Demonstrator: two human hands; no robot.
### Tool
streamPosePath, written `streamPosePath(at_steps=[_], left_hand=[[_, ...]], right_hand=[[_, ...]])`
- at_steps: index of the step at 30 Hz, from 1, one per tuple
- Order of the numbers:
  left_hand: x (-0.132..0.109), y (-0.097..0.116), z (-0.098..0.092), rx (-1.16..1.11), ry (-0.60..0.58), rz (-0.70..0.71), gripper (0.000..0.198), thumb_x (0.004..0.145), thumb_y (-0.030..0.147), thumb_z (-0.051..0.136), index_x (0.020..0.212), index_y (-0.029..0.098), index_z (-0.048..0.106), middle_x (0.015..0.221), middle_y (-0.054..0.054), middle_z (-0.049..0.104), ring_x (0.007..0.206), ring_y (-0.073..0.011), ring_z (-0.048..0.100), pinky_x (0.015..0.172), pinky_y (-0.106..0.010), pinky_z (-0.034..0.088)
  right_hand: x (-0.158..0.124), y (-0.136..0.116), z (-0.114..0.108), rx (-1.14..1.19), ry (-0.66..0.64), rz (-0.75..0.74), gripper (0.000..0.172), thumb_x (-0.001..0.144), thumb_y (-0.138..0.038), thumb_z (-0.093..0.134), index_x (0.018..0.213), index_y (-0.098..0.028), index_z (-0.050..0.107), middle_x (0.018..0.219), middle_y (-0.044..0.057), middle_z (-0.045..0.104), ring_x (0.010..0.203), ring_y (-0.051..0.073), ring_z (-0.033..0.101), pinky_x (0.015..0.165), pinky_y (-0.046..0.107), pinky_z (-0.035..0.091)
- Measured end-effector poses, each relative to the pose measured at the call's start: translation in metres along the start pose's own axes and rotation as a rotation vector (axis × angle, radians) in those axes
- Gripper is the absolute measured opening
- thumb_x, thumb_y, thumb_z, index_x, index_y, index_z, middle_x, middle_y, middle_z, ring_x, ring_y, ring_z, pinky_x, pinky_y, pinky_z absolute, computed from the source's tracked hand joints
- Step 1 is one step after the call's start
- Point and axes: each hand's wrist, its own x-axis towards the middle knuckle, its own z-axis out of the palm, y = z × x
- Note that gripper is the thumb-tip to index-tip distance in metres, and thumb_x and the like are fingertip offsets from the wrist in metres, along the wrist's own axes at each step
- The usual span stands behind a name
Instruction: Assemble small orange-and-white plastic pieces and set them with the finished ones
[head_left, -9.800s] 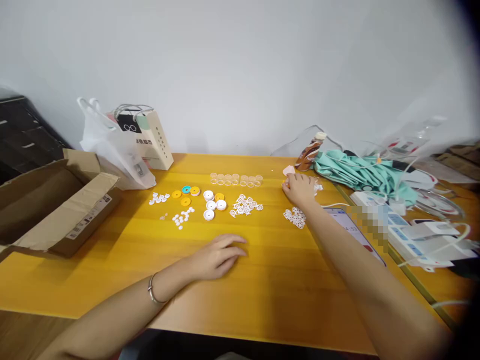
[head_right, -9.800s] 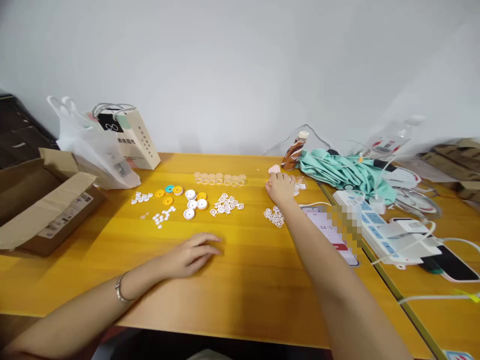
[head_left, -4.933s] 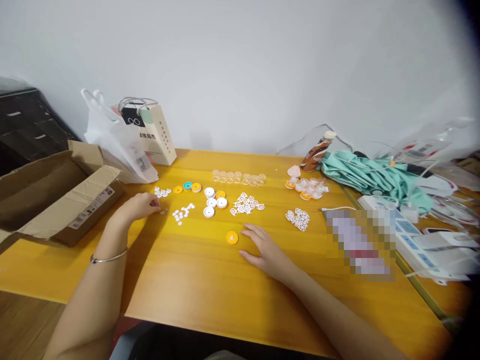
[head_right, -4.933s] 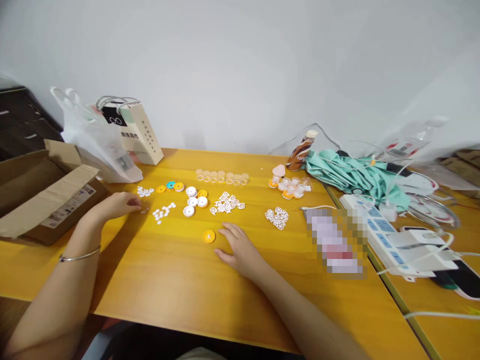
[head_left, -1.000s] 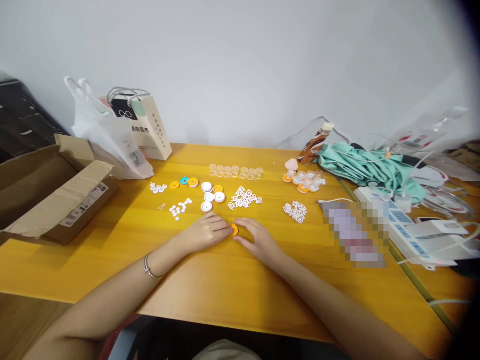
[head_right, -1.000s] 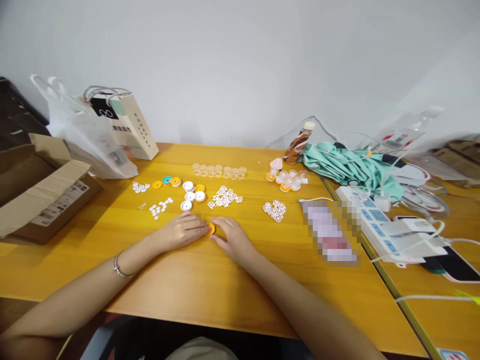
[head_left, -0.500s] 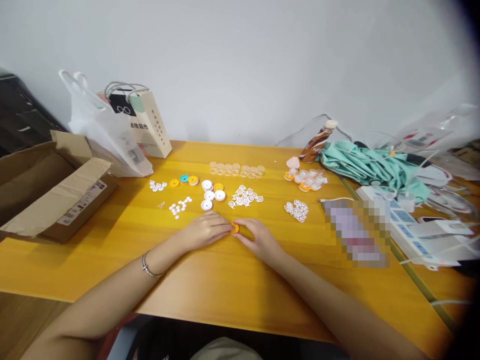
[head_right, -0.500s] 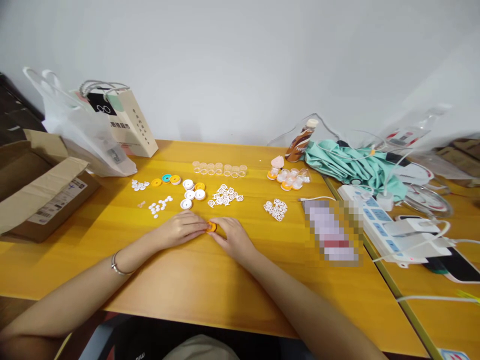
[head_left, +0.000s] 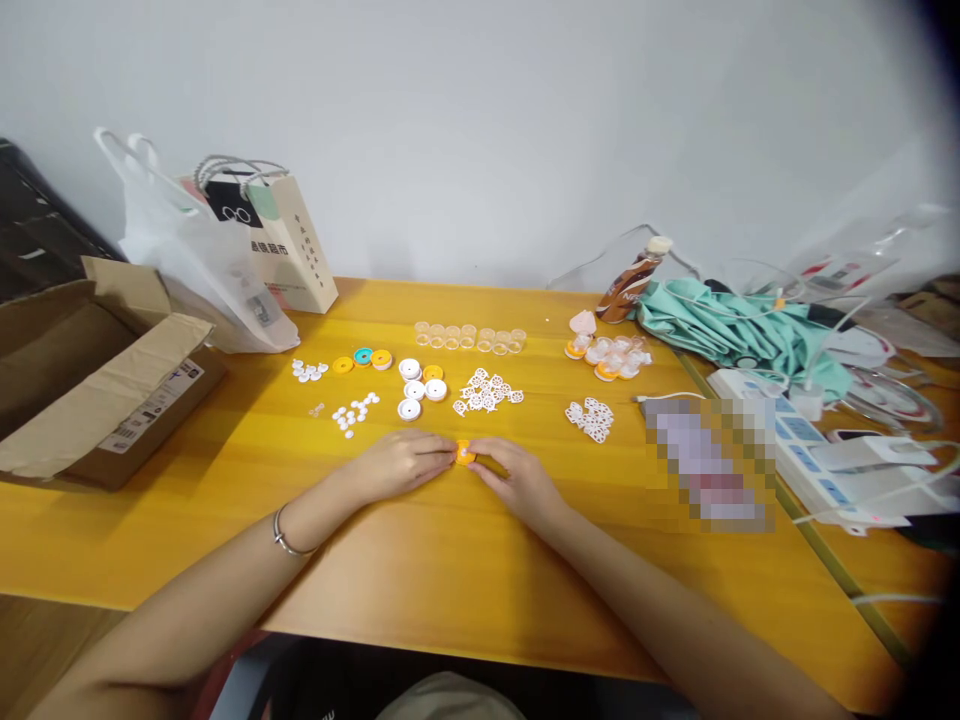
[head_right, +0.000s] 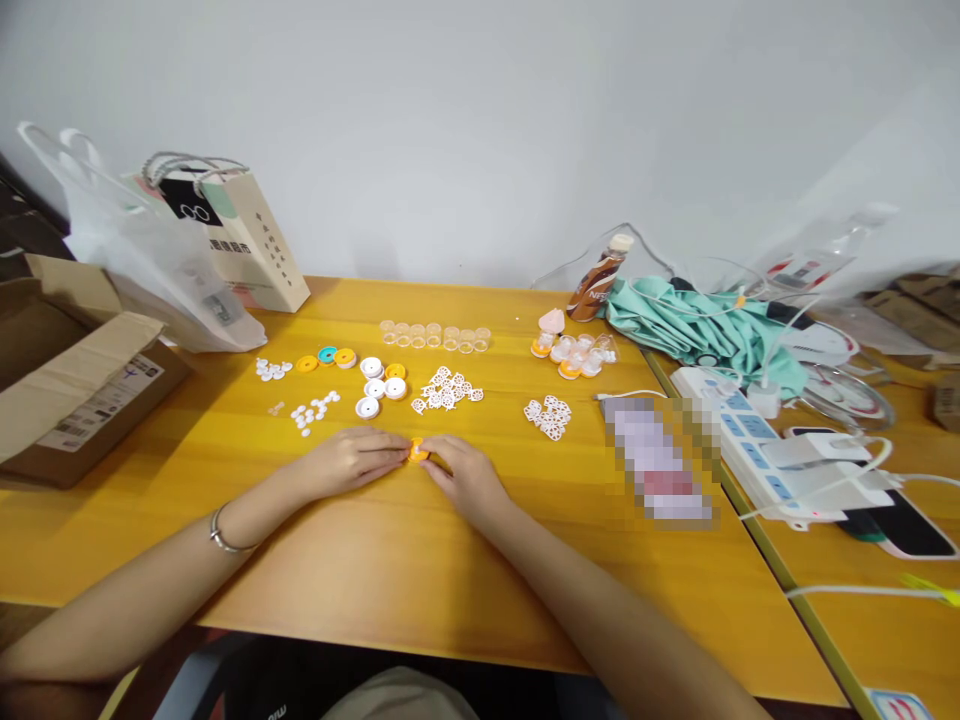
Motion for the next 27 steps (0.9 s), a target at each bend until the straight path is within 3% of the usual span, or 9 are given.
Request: streamPosePath(at_steps=[11, 27], left_hand=[[-0.0015, 0.0001, -0.0007, -0.193, 0.008, -0.076, 0.025, 0.09, 0.017, 0.043, 0.108, 0.013, 0.06, 0.108, -0.01, 0.065, 0.096, -0.0149, 0.063, 0.085, -0.027, 0.053], [0.0031, 0.0045, -0.0053, -0.172, -0.063, -0.118, 0.029, 0.091, 0.023, 0.043, 0.114, 0.014, 0.058, 0.105, -0.011, 0.064, 0.092, -0.016, 0.063, 0.082, -0.029, 0.053]], right_hand=[[0.0021, -0.0018, -0.0037, -0.108, 0.069, -0.054, 0.012, 0.084, -0.023, 0.056, 0.093, -0.024, 0.063, 0.093, 0.003, 0.071, 0.087, 0.019, 0.064, 0.078, 0.035, 0.048], [0.0009, 0.0019, -0.0004, -0.184, 0.094, -0.107, 0.012, 0.084, -0.023, 0.057, 0.091, -0.023, 0.066, 0.09, 0.002, 0.072, 0.085, 0.018, 0.064, 0.077, 0.034, 0.046]])
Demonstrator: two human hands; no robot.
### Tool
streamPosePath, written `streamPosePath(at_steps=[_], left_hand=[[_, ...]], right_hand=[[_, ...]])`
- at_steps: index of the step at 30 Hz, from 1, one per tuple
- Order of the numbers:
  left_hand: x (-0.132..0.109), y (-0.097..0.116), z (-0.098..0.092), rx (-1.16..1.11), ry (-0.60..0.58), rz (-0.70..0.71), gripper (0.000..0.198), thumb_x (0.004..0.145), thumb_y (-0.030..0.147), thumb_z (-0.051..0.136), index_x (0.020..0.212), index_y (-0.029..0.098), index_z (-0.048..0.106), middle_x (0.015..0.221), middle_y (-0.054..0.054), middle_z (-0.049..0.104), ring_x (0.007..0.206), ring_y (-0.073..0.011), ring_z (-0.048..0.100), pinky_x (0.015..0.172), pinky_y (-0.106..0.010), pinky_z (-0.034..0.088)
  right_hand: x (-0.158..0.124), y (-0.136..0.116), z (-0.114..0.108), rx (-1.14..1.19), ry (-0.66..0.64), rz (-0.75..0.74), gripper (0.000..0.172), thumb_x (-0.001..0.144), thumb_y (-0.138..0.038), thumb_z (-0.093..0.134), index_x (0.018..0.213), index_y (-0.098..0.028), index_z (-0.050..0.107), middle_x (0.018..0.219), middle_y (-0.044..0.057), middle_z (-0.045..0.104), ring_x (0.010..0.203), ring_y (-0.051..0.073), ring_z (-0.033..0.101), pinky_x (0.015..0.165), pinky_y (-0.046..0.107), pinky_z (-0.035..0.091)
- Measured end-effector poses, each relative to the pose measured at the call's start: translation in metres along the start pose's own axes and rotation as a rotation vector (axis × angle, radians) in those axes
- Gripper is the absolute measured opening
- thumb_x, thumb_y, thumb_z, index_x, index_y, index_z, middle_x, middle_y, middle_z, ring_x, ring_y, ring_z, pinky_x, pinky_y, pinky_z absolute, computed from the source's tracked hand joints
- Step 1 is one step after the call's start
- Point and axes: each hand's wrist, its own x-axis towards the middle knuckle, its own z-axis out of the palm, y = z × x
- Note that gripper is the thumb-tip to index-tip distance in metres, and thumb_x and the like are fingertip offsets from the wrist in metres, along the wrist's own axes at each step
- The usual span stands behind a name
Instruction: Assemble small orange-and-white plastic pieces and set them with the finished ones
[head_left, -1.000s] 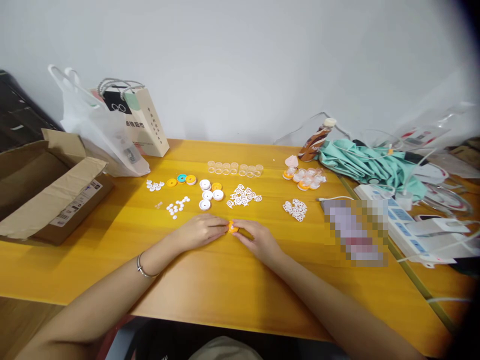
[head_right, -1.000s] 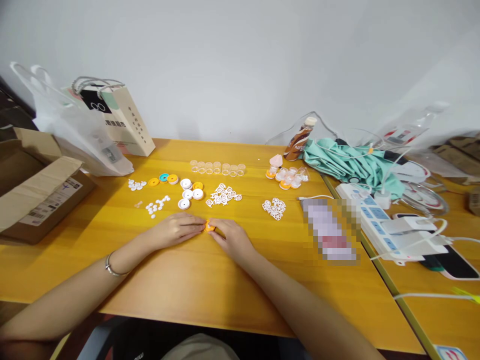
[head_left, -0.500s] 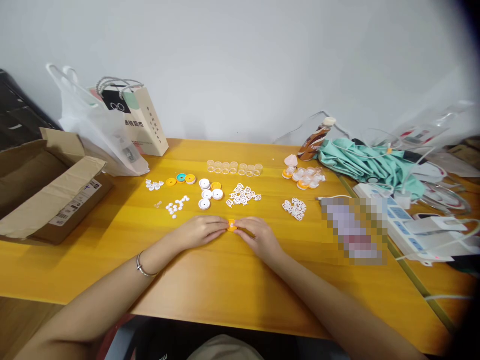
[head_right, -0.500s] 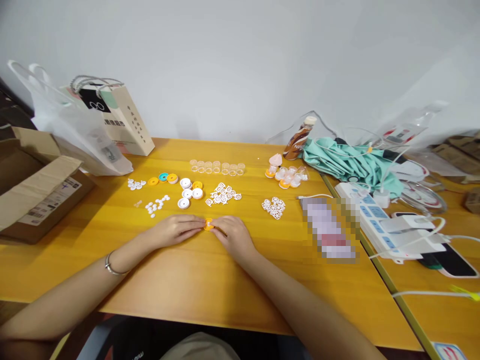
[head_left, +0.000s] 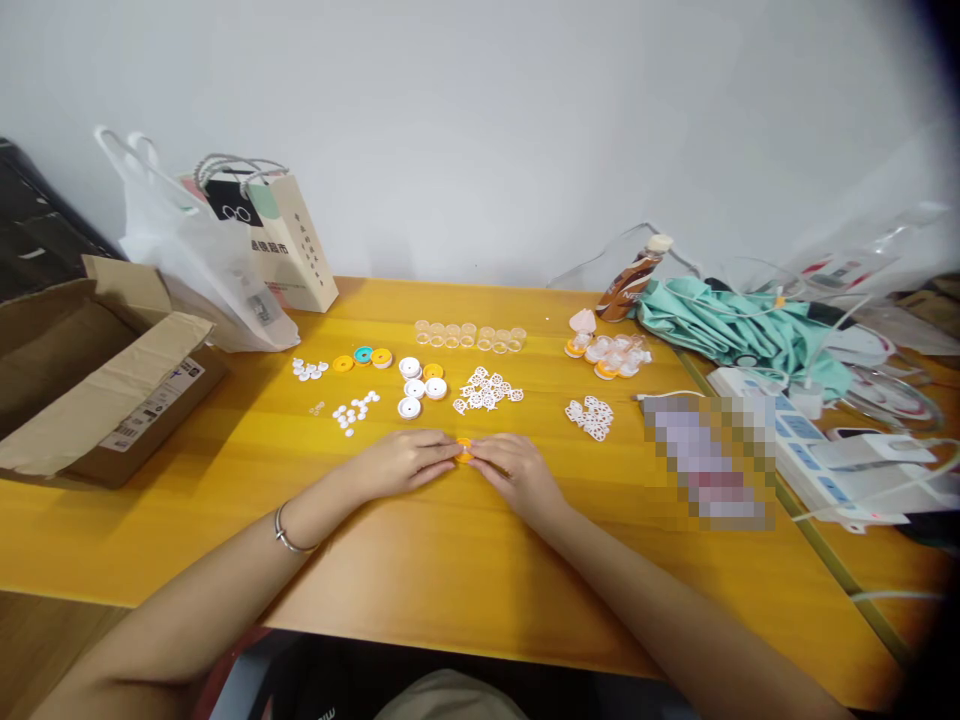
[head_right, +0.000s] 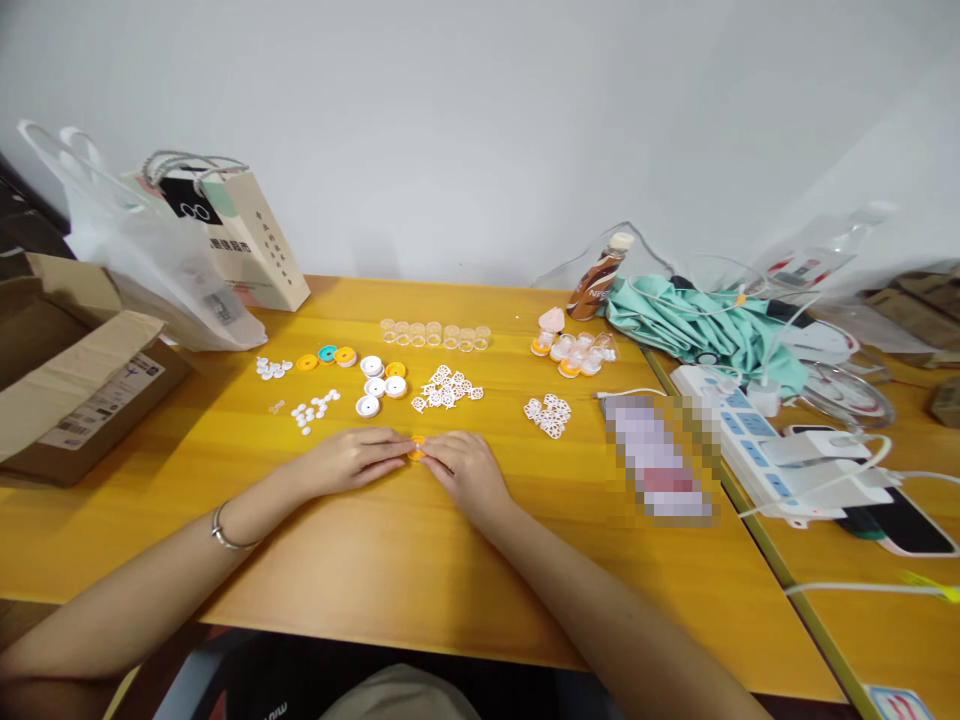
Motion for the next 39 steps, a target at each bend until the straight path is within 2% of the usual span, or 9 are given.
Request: streamPosePath(at_steps=[10, 27, 35, 39], left_hand=[[-0.0015, 0.0001, 0.0006, 0.027, -0.016, -0.005, 0.029, 0.091, 0.023, 0.043, 0.114, 0.014, 0.059, 0.108, -0.01, 0.063, 0.096, -0.0165, 0.062, 0.086, -0.029, 0.052], [-0.0022, 0.0038, 0.0039, 0.198, -0.046, 0.036, 0.029, 0.092, 0.02, 0.039, 0.112, 0.011, 0.057, 0.101, -0.012, 0.062, 0.089, -0.0178, 0.063, 0.079, -0.032, 0.055], [-0.0048, 0.0013, 0.0092, 0.155, -0.01, -0.009, 0.027, 0.091, 0.022, 0.041, 0.11, 0.014, 0.058, 0.102, -0.011, 0.062, 0.092, -0.0176, 0.062, 0.08, -0.031, 0.054], [-0.0022, 0.0005, 0.0089, 0.029, 0.004, -0.062, 0.024, 0.091, 0.024, 0.043, 0.106, 0.014, 0.059, 0.103, -0.01, 0.062, 0.093, -0.0162, 0.061, 0.083, -0.03, 0.052]], right_hand=[[-0.0001, 0.0013, 0.0014, -0.01, 0.009, -0.012, 0.012, 0.084, -0.023, 0.057, 0.09, -0.023, 0.067, 0.091, 0.001, 0.072, 0.086, 0.018, 0.064, 0.078, 0.034, 0.046], [-0.0009, -0.0011, 0.0016, -0.081, -0.007, -0.065, 0.017, 0.086, -0.02, 0.052, 0.096, -0.023, 0.066, 0.092, 0.005, 0.069, 0.087, 0.018, 0.063, 0.079, 0.035, 0.048], [0.0005, -0.002, 0.001, -0.019, -0.022, -0.049, 0.014, 0.086, -0.021, 0.052, 0.094, -0.022, 0.064, 0.093, 0.005, 0.069, 0.087, 0.019, 0.063, 0.08, 0.036, 0.049], [0.0001, -0.0012, 0.0007, 0.025, -0.042, -0.01, 0.014, 0.085, -0.021, 0.054, 0.097, -0.022, 0.061, 0.095, 0.005, 0.069, 0.087, 0.018, 0.063, 0.08, 0.035, 0.049]])
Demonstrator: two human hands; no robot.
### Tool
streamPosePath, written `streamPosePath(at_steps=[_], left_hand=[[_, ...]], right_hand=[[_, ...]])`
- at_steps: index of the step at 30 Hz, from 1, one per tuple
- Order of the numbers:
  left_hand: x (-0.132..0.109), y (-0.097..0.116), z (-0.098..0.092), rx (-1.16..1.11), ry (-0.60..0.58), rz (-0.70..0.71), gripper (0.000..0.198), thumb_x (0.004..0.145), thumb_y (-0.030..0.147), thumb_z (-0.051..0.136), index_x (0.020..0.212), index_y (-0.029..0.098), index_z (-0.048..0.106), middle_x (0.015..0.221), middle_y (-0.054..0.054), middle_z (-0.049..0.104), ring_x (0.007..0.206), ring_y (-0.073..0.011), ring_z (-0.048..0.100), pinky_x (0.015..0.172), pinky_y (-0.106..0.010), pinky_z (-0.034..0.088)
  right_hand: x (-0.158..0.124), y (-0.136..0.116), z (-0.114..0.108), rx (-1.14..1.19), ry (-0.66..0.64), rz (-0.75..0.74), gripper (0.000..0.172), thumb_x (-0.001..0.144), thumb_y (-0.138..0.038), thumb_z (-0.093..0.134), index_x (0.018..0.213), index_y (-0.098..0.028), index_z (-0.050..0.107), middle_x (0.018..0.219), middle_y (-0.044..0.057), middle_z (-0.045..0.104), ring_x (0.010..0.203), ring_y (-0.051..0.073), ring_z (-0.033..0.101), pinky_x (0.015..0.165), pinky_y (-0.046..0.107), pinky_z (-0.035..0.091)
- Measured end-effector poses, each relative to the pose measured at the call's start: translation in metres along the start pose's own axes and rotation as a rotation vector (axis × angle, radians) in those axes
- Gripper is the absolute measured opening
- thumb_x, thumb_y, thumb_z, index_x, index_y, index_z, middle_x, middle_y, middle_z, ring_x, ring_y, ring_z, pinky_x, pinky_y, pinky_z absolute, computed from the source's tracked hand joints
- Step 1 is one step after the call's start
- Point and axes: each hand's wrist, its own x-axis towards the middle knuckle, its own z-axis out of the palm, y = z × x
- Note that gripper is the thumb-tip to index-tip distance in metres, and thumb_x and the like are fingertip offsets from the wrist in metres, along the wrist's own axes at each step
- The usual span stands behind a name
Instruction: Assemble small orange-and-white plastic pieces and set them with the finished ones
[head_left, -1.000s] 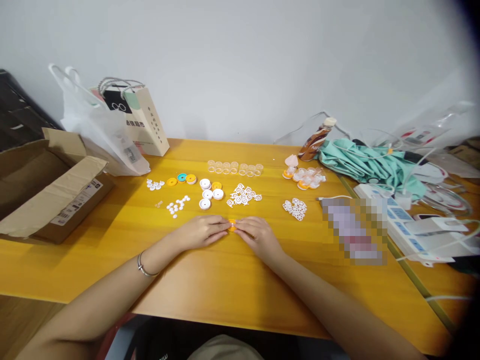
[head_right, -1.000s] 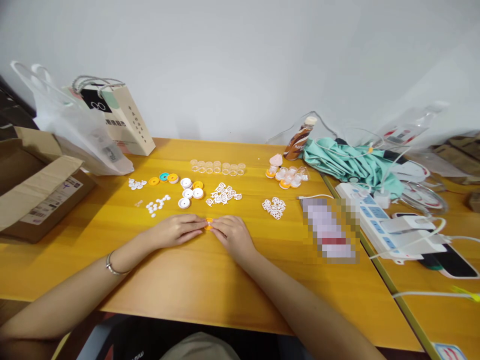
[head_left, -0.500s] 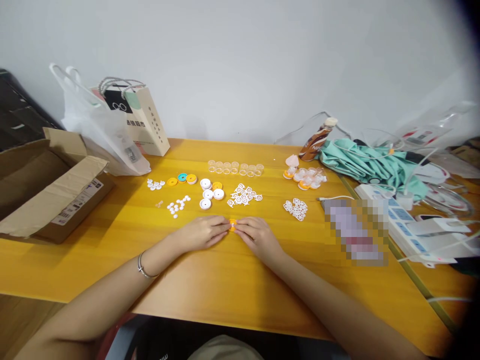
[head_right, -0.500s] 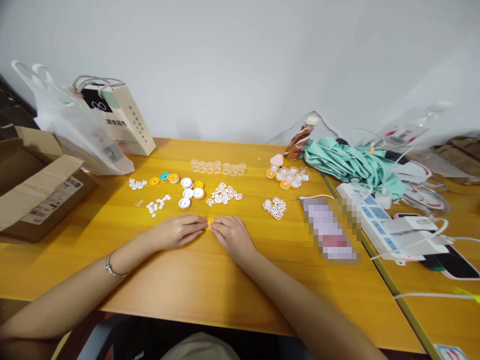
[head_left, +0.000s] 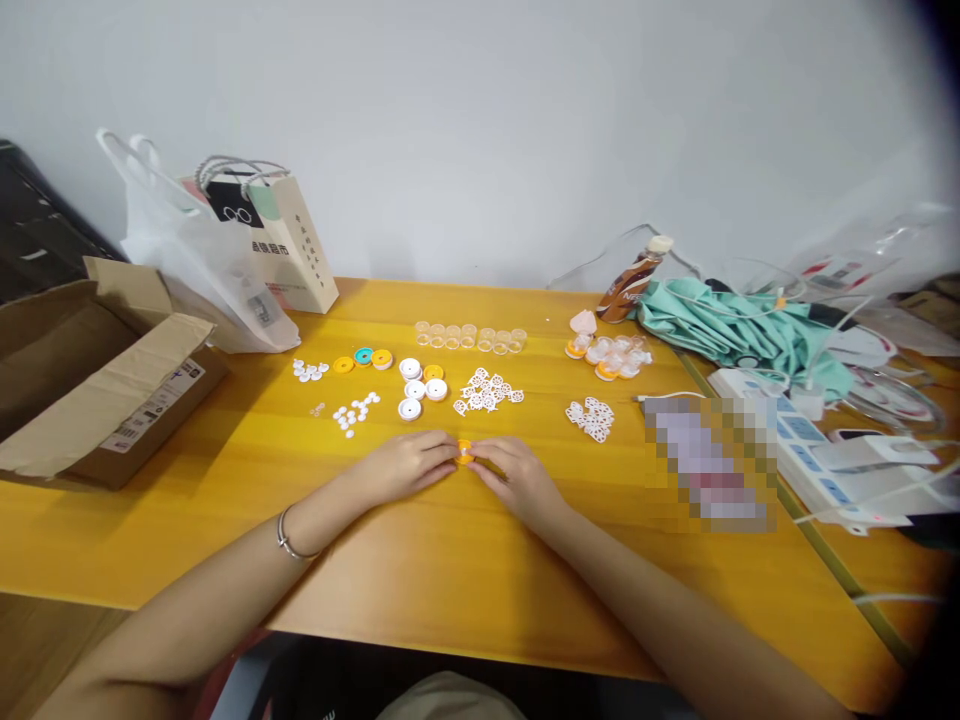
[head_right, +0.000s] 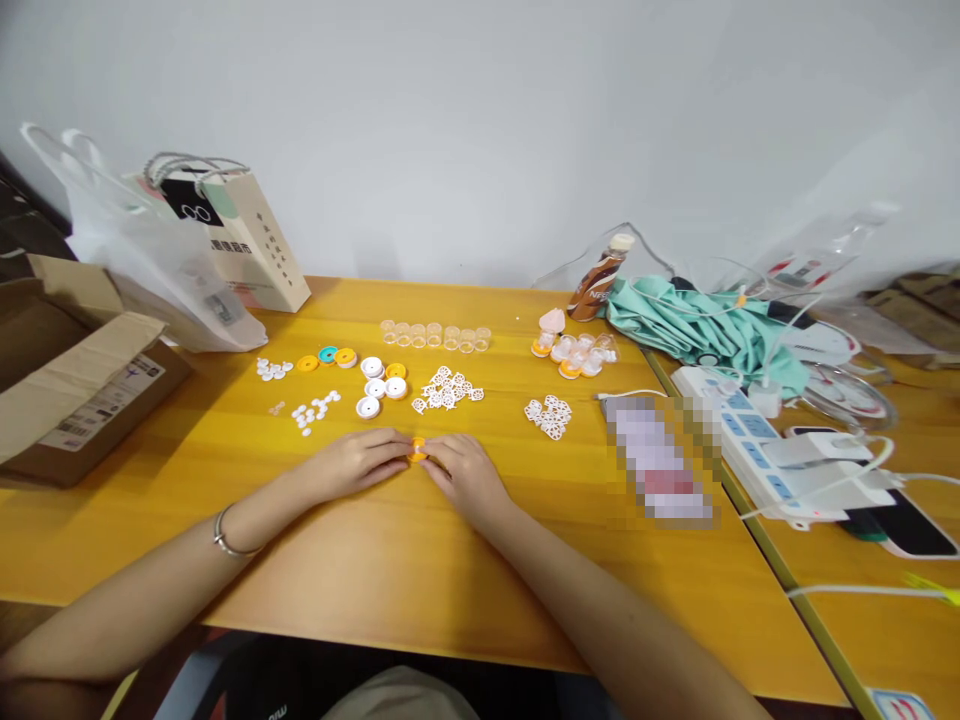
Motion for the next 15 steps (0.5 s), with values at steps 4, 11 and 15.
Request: streamPosePath(at_steps=[4, 11, 15], left_hand=[[0.008, 0.005, -0.003, -0.165, 0.079, -0.111, 0.021, 0.09, 0.026, 0.046, 0.098, 0.013, 0.061, 0.094, -0.008, 0.063, 0.086, -0.0143, 0.06, 0.08, -0.028, 0.051], [0.019, 0.007, 0.003, -0.231, 0.128, -0.172, 0.015, 0.086, 0.02, 0.051, 0.087, 0.014, 0.064, 0.088, -0.006, 0.064, 0.081, -0.0141, 0.059, 0.075, -0.028, 0.048], [0.02, 0.005, 0.004, -0.402, 0.164, -0.24, 0.013, 0.084, 0.021, 0.055, 0.082, 0.014, 0.066, 0.086, -0.006, 0.064, 0.079, -0.0136, 0.06, 0.073, -0.028, 0.049]], right_hand=[[0.0, -0.001, -0.001, 0.031, -0.001, 0.026, 0.016, 0.084, -0.023, 0.055, 0.099, -0.021, 0.059, 0.093, 0.006, 0.068, 0.086, 0.019, 0.063, 0.079, 0.035, 0.05], [0.001, -0.003, -0.002, 0.05, 0.005, 0.053, 0.015, 0.082, -0.021, 0.056, 0.097, -0.021, 0.058, 0.093, 0.006, 0.068, 0.087, 0.02, 0.063, 0.08, 0.037, 0.051], [0.003, -0.004, -0.004, 0.156, 0.036, 0.058, 0.019, 0.081, -0.025, 0.058, 0.1, -0.021, 0.057, 0.096, 0.007, 0.066, 0.09, 0.019, 0.063, 0.081, 0.035, 0.052]])
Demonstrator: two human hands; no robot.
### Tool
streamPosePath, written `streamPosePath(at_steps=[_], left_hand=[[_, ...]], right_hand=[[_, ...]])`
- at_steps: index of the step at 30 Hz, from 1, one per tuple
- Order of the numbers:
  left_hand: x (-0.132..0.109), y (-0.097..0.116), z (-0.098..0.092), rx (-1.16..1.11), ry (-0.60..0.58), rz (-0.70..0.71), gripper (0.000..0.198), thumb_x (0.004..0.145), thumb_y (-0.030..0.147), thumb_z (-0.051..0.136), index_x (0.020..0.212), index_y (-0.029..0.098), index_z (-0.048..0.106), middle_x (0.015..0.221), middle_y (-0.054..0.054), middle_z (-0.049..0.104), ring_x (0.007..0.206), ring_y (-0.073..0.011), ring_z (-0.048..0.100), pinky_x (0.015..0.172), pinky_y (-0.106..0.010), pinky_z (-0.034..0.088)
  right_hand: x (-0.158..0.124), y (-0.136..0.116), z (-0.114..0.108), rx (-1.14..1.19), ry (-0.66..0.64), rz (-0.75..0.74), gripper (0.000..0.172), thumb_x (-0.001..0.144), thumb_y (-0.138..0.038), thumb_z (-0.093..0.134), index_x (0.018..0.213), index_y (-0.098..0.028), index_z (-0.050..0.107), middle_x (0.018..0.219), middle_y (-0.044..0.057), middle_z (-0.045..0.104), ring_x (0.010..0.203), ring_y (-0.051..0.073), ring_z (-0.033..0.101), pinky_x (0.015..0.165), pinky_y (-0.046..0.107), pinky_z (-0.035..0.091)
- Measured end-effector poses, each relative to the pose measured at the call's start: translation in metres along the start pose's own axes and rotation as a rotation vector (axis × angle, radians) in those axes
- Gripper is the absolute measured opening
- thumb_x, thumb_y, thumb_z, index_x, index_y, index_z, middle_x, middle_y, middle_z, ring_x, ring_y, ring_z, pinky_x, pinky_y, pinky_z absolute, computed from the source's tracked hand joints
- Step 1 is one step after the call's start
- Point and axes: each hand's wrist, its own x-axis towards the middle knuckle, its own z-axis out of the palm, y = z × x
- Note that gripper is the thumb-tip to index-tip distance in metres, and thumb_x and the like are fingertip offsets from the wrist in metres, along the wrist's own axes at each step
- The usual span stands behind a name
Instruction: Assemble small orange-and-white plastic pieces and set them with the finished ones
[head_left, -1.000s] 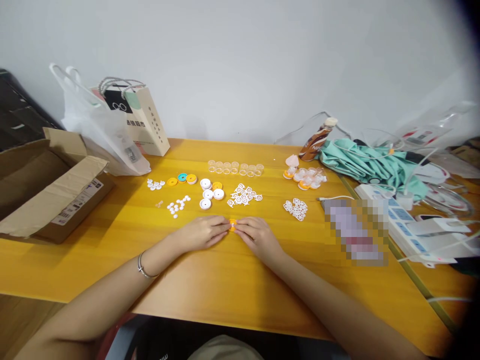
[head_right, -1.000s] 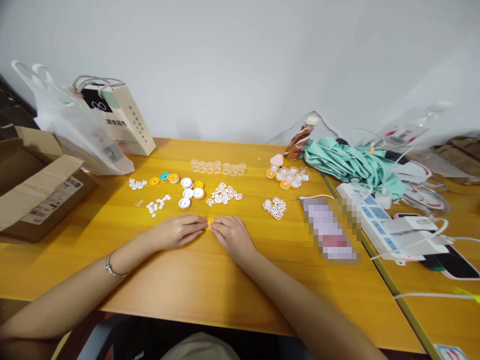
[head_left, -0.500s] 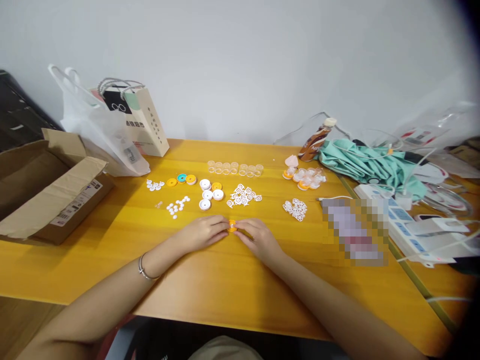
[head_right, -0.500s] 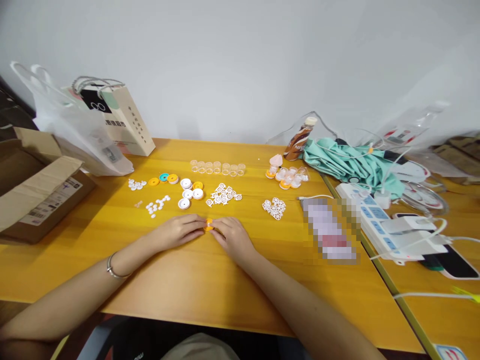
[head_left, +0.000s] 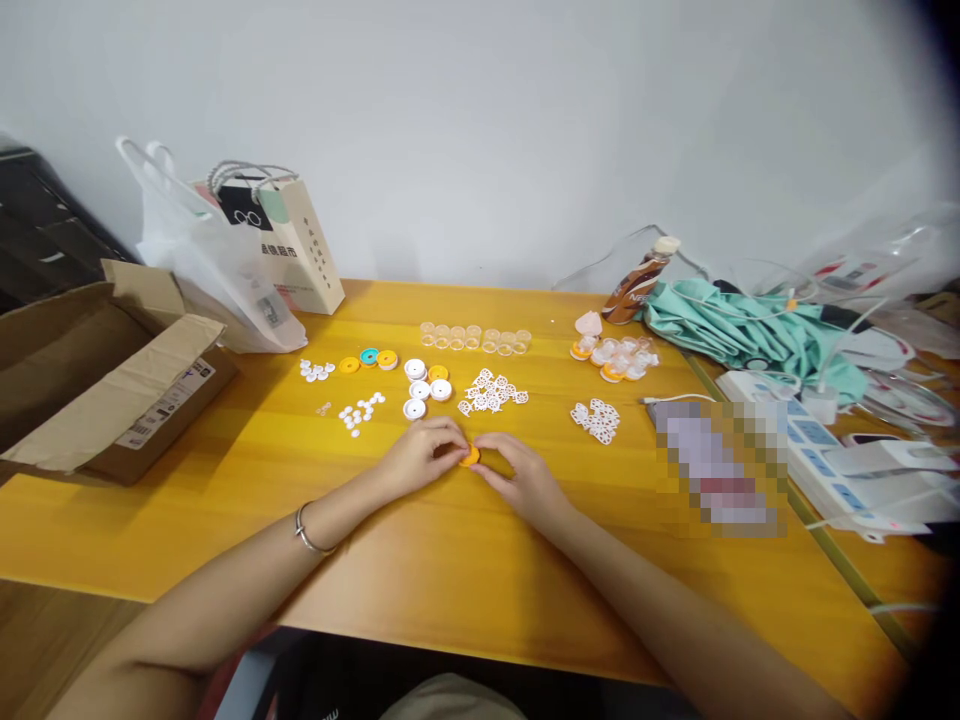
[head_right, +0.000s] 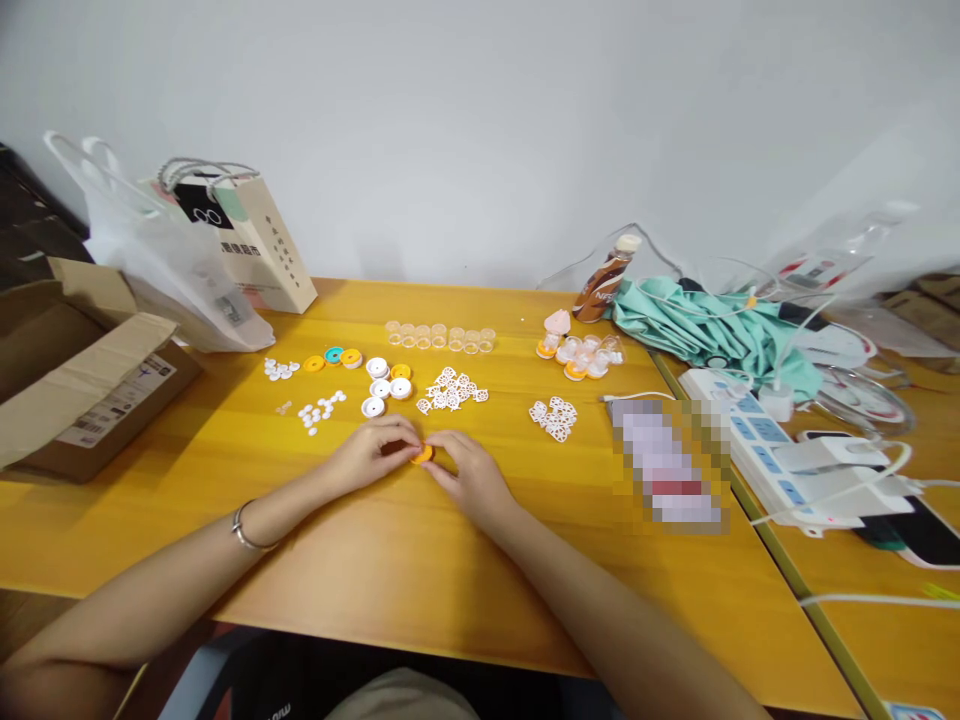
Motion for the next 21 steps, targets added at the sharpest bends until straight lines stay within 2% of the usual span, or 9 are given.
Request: streamPosePath(at_steps=[3, 6, 10, 13, 17, 21], left_hand=[[0.0, 0.007, -0.005, -0.192, 0.017, -0.118, 0.014, 0.082, 0.026, 0.059, 0.079, 0.013, 0.065, 0.082, -0.006, 0.065, 0.077, -0.0132, 0.06, 0.073, -0.028, 0.049], [-0.001, 0.024, -0.012, -0.341, -0.019, -0.171, 0.016, 0.082, 0.027, 0.059, 0.078, 0.012, 0.064, 0.08, -0.005, 0.065, 0.074, -0.0121, 0.06, 0.072, -0.026, 0.049], [-0.006, 0.053, -0.021, -0.433, -0.059, -0.123, 0.016, 0.084, 0.027, 0.056, 0.082, 0.013, 0.064, 0.082, -0.005, 0.064, 0.076, -0.0119, 0.06, 0.074, -0.026, 0.05], [-0.011, 0.07, -0.027, -0.439, -0.062, -0.079, 0.017, 0.086, 0.027, 0.053, 0.085, 0.014, 0.064, 0.085, -0.006, 0.063, 0.078, -0.0126, 0.061, 0.071, -0.027, 0.051], [-0.014, 0.08, -0.031, -0.426, -0.076, -0.04, 0.016, 0.087, 0.027, 0.052, 0.087, 0.016, 0.064, 0.087, -0.007, 0.063, 0.077, -0.0125, 0.061, 0.07, -0.027, 0.052], [-0.016, 0.082, -0.034, -0.417, -0.089, -0.003, 0.014, 0.088, 0.025, 0.051, 0.089, 0.017, 0.063, 0.087, -0.006, 0.063, 0.079, -0.0122, 0.061, 0.073, -0.028, 0.053]], right_hand=[[0.002, -0.008, -0.003, 0.09, 0.038, -0.042, 0.025, 0.078, -0.026, 0.063, 0.102, -0.021, 0.056, 0.097, 0.007, 0.065, 0.092, 0.018, 0.063, 0.081, 0.033, 0.052], [0.0, -0.022, -0.008, 0.105, 0.118, -0.143, 0.02, 0.08, -0.018, 0.06, 0.1, -0.022, 0.057, 0.094, 0.005, 0.066, 0.089, 0.014, 0.063, 0.08, 0.028, 0.053], [-0.008, -0.041, -0.02, 0.064, 0.222, -0.295, 0.025, 0.08, -0.01, 0.057, 0.103, -0.022, 0.058, 0.094, 0.006, 0.066, 0.085, 0.013, 0.065, 0.075, 0.024, 0.055], [-0.012, -0.053, -0.031, 0.052, 0.233, -0.359, 0.031, 0.081, -0.01, 0.055, 0.11, -0.022, 0.057, 0.093, 0.007, 0.067, 0.086, 0.015, 0.065, 0.074, 0.027, 0.056], [-0.011, -0.064, -0.039, 0.039, 0.244, -0.39, 0.037, 0.082, -0.01, 0.056, 0.115, -0.025, 0.054, 0.091, 0.006, 0.068, 0.084, 0.015, 0.067, 0.074, 0.027, 0.057], [-0.011, -0.067, -0.041, 0.054, 0.236, -0.381, 0.036, 0.082, -0.01, 0.055, 0.114, -0.025, 0.055, 0.09, 0.006, 0.069, 0.084, 0.016, 0.067, 0.074, 0.027, 0.058]])
